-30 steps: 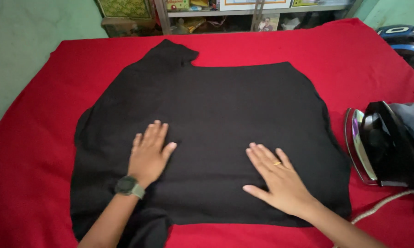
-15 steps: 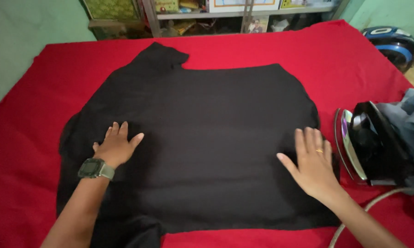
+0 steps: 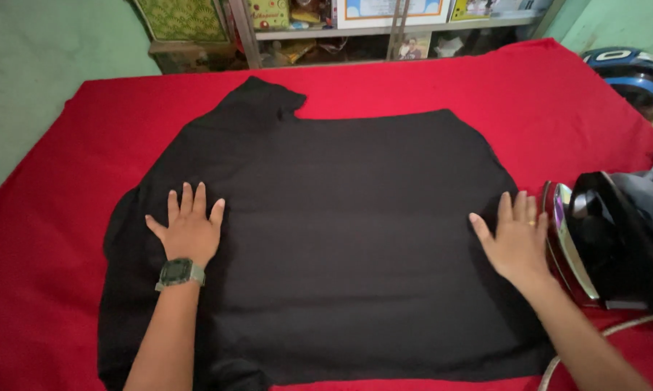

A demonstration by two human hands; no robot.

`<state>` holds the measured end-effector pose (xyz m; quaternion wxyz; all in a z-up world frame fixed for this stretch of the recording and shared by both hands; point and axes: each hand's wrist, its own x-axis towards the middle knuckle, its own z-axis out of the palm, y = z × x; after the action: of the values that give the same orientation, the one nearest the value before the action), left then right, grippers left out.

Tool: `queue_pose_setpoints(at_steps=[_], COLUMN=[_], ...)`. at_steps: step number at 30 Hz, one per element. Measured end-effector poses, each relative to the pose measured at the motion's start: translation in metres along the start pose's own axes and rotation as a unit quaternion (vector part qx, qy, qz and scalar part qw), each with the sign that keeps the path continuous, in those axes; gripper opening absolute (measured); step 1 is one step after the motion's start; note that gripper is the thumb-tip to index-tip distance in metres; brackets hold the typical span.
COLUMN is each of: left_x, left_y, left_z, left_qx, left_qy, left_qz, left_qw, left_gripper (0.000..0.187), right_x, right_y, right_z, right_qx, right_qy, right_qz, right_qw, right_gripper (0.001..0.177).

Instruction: Ironing a black button-up shirt on a red surface.

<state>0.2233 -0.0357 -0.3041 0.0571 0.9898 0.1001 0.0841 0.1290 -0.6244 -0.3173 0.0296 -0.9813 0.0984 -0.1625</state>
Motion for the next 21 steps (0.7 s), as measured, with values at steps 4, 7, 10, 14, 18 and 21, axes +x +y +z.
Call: queue_pose_setpoints(at_steps=[4,7,10,14,18,21], left_x=[0.001,-0.005,-0.005,-0.019,-0.029,-0.031], left_y=[-0.004,-0.003,-0.002,0.016,0.032,0.035], left_z=[0.003,0.006,0.007,-0.004,-0.001,-0.005], left_qx=[-0.027,-0.032,-0.023,-0.074,-0.071,-0.096], left_qy=[0.059,0.067,0.107,0.138,0.139,0.074], left_qz=[0.041,0.049,0.069,0.164,0.222,0.211], left_qw=[0.997,0.996,0.992,0.974,0.963,0.97], left_gripper=[0.07,0.069,0.065,0.064,0.067,0.063], right_x=[-0.011,-0.018,-0.008,0.001,0.013,0.015], right_y=[-0.012,0.029,0.077,0.121,0.138,0.149], right_z=[-0.097,-0.116,-0.103,-0.077,-0.054,-0.046], right_qx=[-0.04,-0.066,-0.076,-0.112,-0.181,-0.17], right_qy=[0.151,0.175,0.15,0.057,0.071,0.062], right_qz=[-0.065,-0.031,0.02,0.073,0.092,0.107], right_qw=[0.986,0.982,0.986,0.989,0.977,0.978], right_gripper=[0.056,0.039,0.045,0.052,0.047,0.047])
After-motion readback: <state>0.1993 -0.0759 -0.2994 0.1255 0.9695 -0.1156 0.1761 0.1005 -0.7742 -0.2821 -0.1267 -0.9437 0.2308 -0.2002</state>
